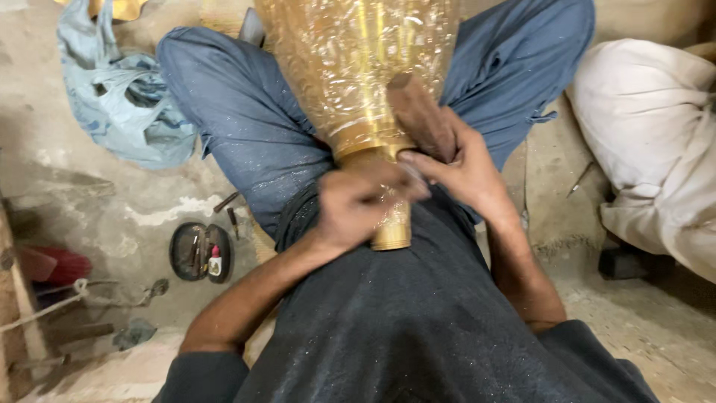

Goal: The person sits cross-legged holding a large embossed brass vase between their legs. They hold a small punch against the vase's narrow neck with one hand and strike it with a wooden mallet in the other hand, repositioning the punch repeatedly to work the decorated metal surface.

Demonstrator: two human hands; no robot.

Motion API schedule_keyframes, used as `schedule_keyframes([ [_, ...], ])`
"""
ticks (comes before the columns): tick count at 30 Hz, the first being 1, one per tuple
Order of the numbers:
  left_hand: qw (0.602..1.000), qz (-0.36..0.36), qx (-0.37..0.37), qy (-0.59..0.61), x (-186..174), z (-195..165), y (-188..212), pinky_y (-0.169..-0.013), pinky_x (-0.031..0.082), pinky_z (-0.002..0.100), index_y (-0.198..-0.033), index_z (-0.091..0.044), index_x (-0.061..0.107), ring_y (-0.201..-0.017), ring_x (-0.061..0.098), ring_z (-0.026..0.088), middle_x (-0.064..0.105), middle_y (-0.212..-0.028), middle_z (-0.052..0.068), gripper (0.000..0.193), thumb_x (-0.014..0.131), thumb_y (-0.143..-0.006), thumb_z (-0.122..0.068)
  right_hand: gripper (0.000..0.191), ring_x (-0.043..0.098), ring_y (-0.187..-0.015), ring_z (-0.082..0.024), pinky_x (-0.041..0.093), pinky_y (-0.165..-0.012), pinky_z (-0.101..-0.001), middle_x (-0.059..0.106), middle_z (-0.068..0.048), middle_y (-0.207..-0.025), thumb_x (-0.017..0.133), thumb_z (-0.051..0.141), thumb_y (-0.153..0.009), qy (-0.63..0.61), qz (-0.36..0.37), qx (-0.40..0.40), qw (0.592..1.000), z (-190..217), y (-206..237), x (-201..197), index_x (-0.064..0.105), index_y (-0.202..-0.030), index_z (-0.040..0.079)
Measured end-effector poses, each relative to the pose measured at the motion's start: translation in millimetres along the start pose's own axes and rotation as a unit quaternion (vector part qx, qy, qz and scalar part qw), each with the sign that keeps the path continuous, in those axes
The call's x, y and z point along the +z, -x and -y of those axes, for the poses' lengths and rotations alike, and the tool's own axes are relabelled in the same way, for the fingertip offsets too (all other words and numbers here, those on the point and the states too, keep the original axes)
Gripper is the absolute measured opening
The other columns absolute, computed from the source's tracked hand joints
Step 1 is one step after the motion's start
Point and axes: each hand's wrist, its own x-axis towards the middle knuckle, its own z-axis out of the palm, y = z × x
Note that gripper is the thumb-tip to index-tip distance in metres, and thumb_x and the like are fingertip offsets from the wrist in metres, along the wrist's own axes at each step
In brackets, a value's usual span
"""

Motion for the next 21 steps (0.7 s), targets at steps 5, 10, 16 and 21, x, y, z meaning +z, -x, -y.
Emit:
schedule_keyframes([
  [5, 0.980, -0.113, -0.164, 0.009, -33, 3, -12, -0.081, 0.059, 0.026, -0.123, 0.000, 0.070, -0.094, 0.074, 0.014, 0.078, -0.104, 0.008, 0.027, 0.080, -0.098, -0.004, 0.046, 0.057, -0.077, -0.007, 0.049, -0.065, -0.0247, 0.063, 0.000, -0.089, 0.083, 0.032, -0.088, 0.024, -0.002, 0.117, 0.993, 4, 0, -9, 0.061, -0.117, 0.003],
  [10, 0.991, -0.029, -0.128, 0.000, -38, 3, -28, -0.080, 0.062, 0.026, -0.128, 0.000, 0.068, -0.093, 0.078, 0.013, 0.079, -0.104, 0.009, 0.035, 0.081, -0.097, -0.008, 0.041, 0.048, -0.080, -0.009, 0.043, -0.066, -0.0271, 0.051, 0.000, -0.085, 0.085, 0.028, -0.093, 0.106, -0.014, 0.090, 0.990, 14, -2, -29, 0.059, -0.110, 0.001],
  [16, 0.996, 0.043, -0.068, -0.050, -41, 3, -44, -0.079, 0.064, 0.026, -0.127, 0.000, 0.069, -0.093, 0.076, 0.013, 0.076, -0.106, 0.011, 0.035, 0.082, -0.097, -0.013, 0.044, 0.056, -0.091, -0.014, 0.051, -0.080, -0.0314, 0.061, -0.007, -0.095, 0.085, 0.021, -0.096, 0.183, -0.052, -0.004, 0.982, 32, -5, -47, 0.053, -0.119, 0.000],
  [21, 0.990, 0.035, -0.126, -0.047, -40, 4, -48, -0.074, 0.064, 0.029, -0.126, 0.001, 0.070, -0.086, 0.078, 0.015, 0.079, -0.098, 0.009, 0.037, 0.082, -0.095, -0.016, 0.041, 0.073, -0.100, -0.024, 0.055, -0.082, -0.0374, 0.071, -0.016, -0.109, 0.082, 0.009, -0.095, 0.264, -0.040, -0.022, 0.964, 48, -13, -52, 0.057, -0.127, 0.000],
])
